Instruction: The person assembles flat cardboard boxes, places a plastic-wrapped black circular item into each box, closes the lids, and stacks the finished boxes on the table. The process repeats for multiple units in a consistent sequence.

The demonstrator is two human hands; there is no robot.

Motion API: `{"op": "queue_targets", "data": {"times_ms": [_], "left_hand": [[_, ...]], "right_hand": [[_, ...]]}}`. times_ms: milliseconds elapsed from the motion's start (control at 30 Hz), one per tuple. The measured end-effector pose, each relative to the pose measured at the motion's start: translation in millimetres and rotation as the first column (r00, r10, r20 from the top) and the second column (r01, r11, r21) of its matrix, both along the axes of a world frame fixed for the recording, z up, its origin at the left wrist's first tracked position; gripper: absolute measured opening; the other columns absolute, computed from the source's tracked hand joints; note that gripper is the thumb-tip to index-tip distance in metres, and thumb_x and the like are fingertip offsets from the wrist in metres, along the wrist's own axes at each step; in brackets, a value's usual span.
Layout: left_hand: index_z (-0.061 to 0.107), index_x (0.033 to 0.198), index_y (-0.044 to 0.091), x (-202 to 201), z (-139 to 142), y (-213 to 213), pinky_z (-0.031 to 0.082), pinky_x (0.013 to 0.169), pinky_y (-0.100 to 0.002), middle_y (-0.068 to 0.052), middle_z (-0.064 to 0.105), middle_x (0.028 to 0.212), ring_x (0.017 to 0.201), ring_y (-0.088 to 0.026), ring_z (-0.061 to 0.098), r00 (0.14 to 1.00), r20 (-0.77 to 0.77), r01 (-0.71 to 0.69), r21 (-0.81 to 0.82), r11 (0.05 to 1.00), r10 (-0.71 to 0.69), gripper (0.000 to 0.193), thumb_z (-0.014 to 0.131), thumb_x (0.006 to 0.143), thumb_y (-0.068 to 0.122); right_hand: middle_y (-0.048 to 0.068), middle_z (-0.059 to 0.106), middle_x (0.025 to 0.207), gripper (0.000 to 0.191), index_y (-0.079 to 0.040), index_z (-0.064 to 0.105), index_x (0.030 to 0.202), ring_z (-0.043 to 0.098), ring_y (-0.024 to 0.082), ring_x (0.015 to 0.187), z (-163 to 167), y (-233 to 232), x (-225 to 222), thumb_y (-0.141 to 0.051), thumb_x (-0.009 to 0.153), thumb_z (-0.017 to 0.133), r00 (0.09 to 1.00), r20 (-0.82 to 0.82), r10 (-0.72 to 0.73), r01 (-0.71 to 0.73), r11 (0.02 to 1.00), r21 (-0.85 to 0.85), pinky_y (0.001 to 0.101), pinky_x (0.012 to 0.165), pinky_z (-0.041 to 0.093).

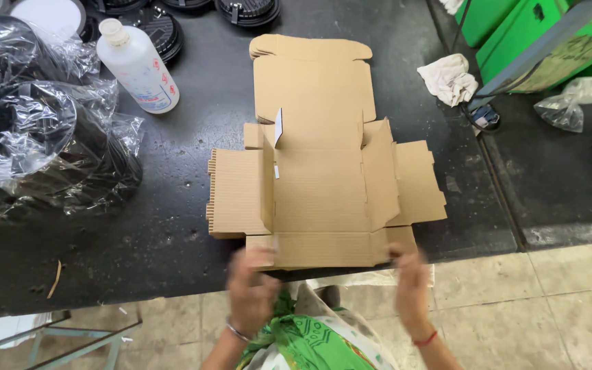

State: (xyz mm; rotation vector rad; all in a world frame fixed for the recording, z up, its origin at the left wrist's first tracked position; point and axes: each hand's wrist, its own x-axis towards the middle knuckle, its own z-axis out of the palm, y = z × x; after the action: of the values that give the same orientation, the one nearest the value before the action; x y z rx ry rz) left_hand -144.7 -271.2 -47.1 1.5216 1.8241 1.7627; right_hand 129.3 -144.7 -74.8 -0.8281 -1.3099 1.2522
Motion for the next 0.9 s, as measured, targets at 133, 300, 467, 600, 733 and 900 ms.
{"op": "queue_targets", "data": {"times_ms": [133, 300, 467, 600, 733, 900], "left_hand": [[0.06, 0.127, 0.002, 20, 20, 4, 0.05, 0.096, -0.044, -0.017, 0.065, 0.128, 0.112, -0.038, 0.063, 0.939, -0.242, 0.144, -0.374, 0.916, -0.246, 0.046, 0.074, 0.089, 0.022], [0.046, 0.145, -0.001, 9, 26, 28, 0.047, 0.098, -0.048, -0.025, 0.055, 0.144, 0.122, -0.043, 0.057, 0.895, -0.385, 0.102, -0.312, 0.945, -0.223, 0.059, 0.064, 0.091, 0.014], [0.044, 0.149, -0.002, 7, 27, 38, 0.046, 0.104, -0.046, -0.024, 0.055, 0.142, 0.127, -0.043, 0.056, 0.954, -0.23, 0.084, -0.405, 0.911, -0.19, 0.053, 0.057, 0.099, 0.012], [0.047, 0.146, -0.005, 10, 54, 34, 0.045, 0.105, -0.046, -0.027, 0.053, 0.145, 0.13, -0.043, 0.053, 0.931, -0.336, 0.03, -0.319, 0.947, -0.143, 0.048, 0.054, 0.102, 0.014], [0.058, 0.137, 0.004, 1, 73, 14, 0.044, 0.112, -0.044, -0.016, 0.06, 0.141, 0.134, -0.033, 0.056, 0.892, -0.448, -0.063, 0.011, 0.998, 0.061, 0.036, 0.051, 0.104, 0.019], [0.062, 0.13, 0.0, -63, 32, 67, 0.048, 0.109, -0.04, -0.012, 0.061, 0.13, 0.119, -0.023, 0.06, 0.838, 0.532, -0.154, 0.02, 0.988, 0.12, 0.041, 0.037, 0.115, 0.029]], "right_hand": [[0.008, 0.069, 0.126, 0.032, -0.005, 0.069, 0.114, 0.061, 0.029, 0.118, 36, -19, -19, -0.029, 0.093, 0.066, 0.537, 0.839, -0.084, -0.295, 0.914, 0.28, 0.0427, 0.099, 0.047], [0.008, 0.066, 0.127, 0.032, -0.006, 0.067, 0.12, 0.06, 0.029, 0.121, 84, -33, -42, -0.022, 0.092, 0.068, 0.553, 0.778, -0.297, -0.256, 0.828, 0.498, 0.0459, 0.107, 0.044], [0.014, 0.065, 0.128, 0.041, 0.0, 0.065, 0.125, 0.06, 0.033, 0.122, 87, -42, -68, -0.015, 0.088, 0.069, 0.578, 0.802, -0.151, -0.469, 0.743, 0.478, 0.0445, 0.103, 0.045], [0.012, 0.07, 0.121, 0.036, -0.003, 0.068, 0.119, 0.065, 0.031, 0.116, 72, -15, -82, -0.001, 0.084, 0.064, 0.539, 0.82, -0.195, -0.48, 0.728, 0.489, 0.0436, 0.101, 0.05], [0.007, 0.076, 0.106, 0.035, -0.013, 0.074, 0.11, 0.07, 0.03, 0.096, 67, 16, -76, 0.002, 0.084, 0.059, 0.46, 0.887, -0.048, -0.449, 0.849, 0.279, 0.0424, 0.082, 0.055], [0.005, 0.078, 0.097, 0.027, -0.012, 0.074, 0.104, 0.069, 0.034, 0.091, 68, 51, -68, -0.003, 0.082, 0.063, 0.451, 0.89, 0.07, -0.461, 0.872, 0.165, 0.0435, 0.079, 0.054]]}}
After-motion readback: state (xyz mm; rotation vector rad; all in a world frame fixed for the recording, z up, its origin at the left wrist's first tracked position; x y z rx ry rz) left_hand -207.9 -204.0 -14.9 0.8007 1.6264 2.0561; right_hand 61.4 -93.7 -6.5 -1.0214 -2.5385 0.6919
